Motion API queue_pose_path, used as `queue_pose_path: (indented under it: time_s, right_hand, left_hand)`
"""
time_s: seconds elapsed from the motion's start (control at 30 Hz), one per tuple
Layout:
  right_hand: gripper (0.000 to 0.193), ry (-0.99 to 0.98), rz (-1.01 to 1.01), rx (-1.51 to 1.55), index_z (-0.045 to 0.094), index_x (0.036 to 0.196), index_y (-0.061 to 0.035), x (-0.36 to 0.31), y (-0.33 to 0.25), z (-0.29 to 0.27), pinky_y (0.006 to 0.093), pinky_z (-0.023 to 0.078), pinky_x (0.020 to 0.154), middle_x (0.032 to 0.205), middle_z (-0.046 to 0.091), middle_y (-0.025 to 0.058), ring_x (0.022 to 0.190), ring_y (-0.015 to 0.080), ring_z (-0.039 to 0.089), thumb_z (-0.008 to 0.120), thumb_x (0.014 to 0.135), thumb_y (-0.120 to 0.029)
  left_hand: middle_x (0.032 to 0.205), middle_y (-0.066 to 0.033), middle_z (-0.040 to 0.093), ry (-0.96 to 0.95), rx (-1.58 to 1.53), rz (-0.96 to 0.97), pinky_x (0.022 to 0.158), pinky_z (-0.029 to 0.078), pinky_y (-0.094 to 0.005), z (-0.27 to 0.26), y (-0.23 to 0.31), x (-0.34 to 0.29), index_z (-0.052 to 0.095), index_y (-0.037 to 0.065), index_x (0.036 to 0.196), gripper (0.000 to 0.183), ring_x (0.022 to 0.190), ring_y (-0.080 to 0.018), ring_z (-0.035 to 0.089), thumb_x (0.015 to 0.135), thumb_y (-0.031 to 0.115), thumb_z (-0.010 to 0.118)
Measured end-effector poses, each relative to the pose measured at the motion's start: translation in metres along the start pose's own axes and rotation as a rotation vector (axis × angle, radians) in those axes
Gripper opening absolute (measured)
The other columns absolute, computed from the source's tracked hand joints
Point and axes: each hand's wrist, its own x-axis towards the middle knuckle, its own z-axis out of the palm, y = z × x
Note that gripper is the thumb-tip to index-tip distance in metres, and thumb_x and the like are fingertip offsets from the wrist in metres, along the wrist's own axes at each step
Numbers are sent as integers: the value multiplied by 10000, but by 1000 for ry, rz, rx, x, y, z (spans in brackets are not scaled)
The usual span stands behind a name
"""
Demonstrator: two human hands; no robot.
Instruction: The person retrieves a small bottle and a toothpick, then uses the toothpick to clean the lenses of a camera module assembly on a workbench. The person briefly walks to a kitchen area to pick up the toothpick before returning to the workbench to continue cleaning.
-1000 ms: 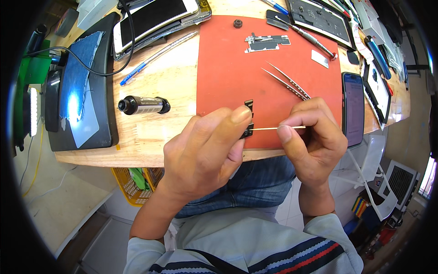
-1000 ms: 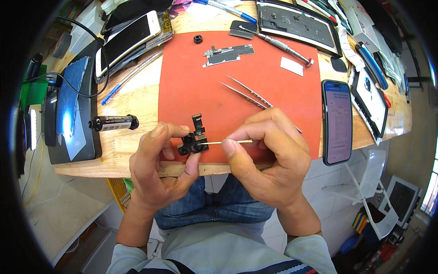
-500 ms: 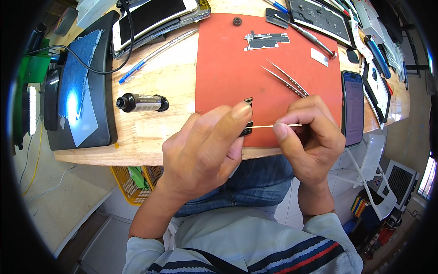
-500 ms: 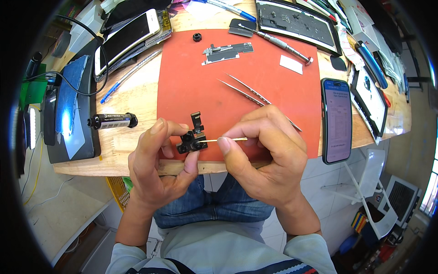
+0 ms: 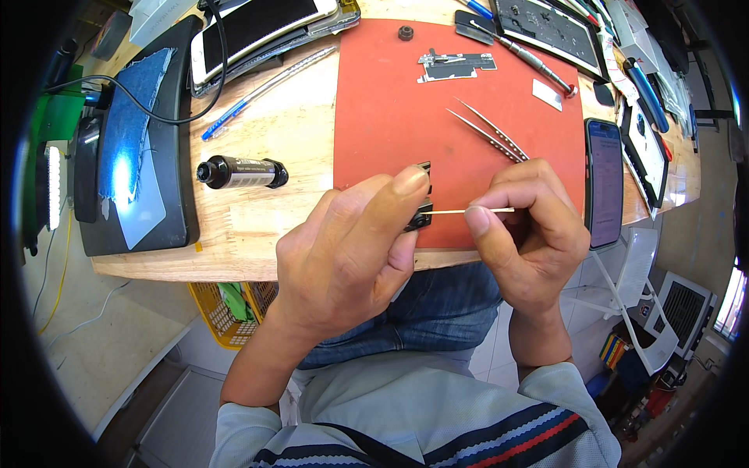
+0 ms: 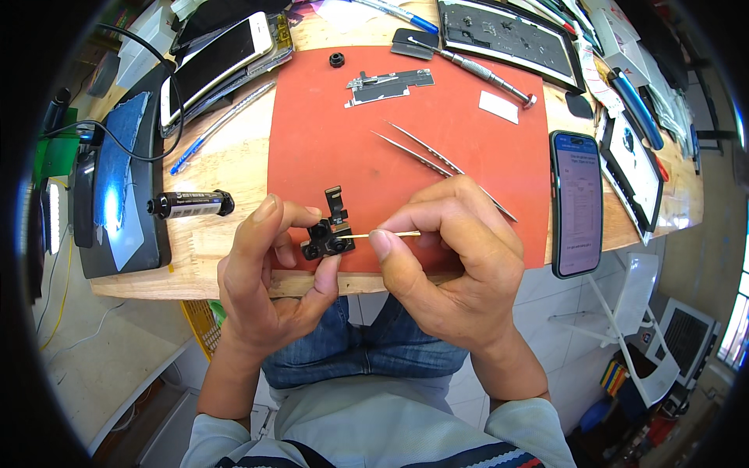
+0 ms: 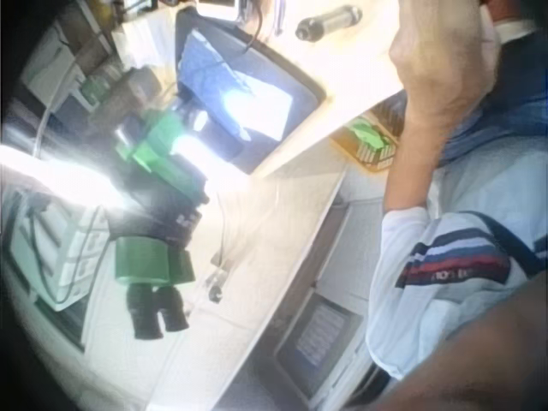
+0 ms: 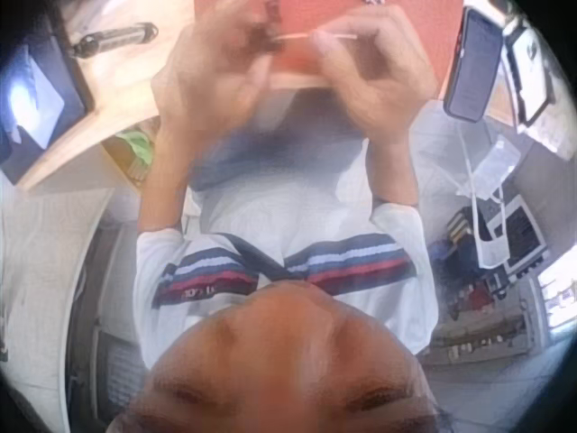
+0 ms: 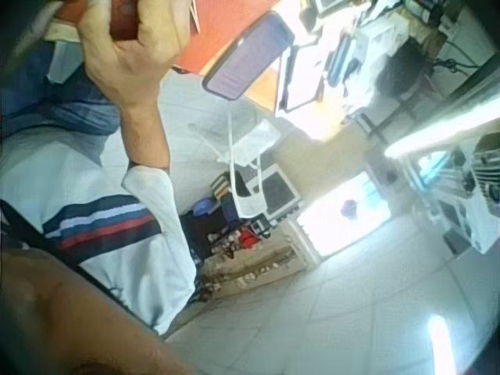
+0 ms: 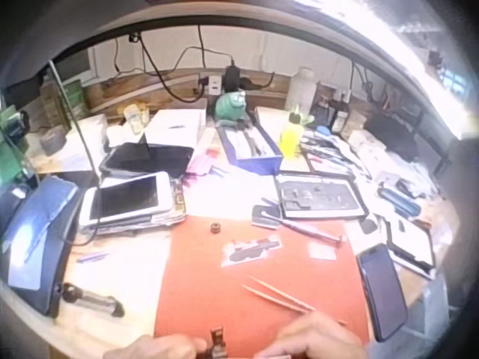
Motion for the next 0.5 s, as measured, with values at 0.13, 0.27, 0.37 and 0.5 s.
queue_pose_path:
  time_s: [0.13, 0.27, 0.37, 0.5]
  right_hand:
    - [115, 0, -20, -4, 699, 851, -8, 0, 1, 1, 231, 407, 539, 814, 617, 72, 671, 107, 542, 783, 777, 20]
    - [114, 8, -3, -1, 700, 848, -11, 0, 1, 1, 233, 401, 538, 812, 615, 69, 667, 105, 535, 783, 776, 19]
    - [113, 5, -4, -5, 701, 845, -10, 0, 0, 1, 231, 399, 534, 812, 619, 69, 665, 107, 536, 783, 773, 20]
    - [112, 8, -1, 3, 701, 842, -12, 0, 0, 2, 234, 402, 528, 806, 619, 68, 672, 111, 540, 784, 774, 20]
  left_hand:
    - [1068, -143, 698, 4, -6, 2, 618, 570, -328, -1, -1, 0, 542, 68, 1404, 744, 778, -262, 694, 703, -34, 770]
    - [1065, -141, 698, -2, -6, -3, 620, 571, -327, -1, -1, 0, 552, 66, 1396, 737, 782, -260, 695, 699, -36, 771]
    - [1062, -138, 700, -3, -3, -7, 624, 573, -328, -1, 0, 0, 557, 65, 1393, 735, 789, -260, 698, 698, -36, 773]
    - [1062, -152, 699, -15, 7, 12, 611, 549, -299, -2, 0, 1, 506, 43, 1420, 766, 781, -229, 685, 712, -36, 787]
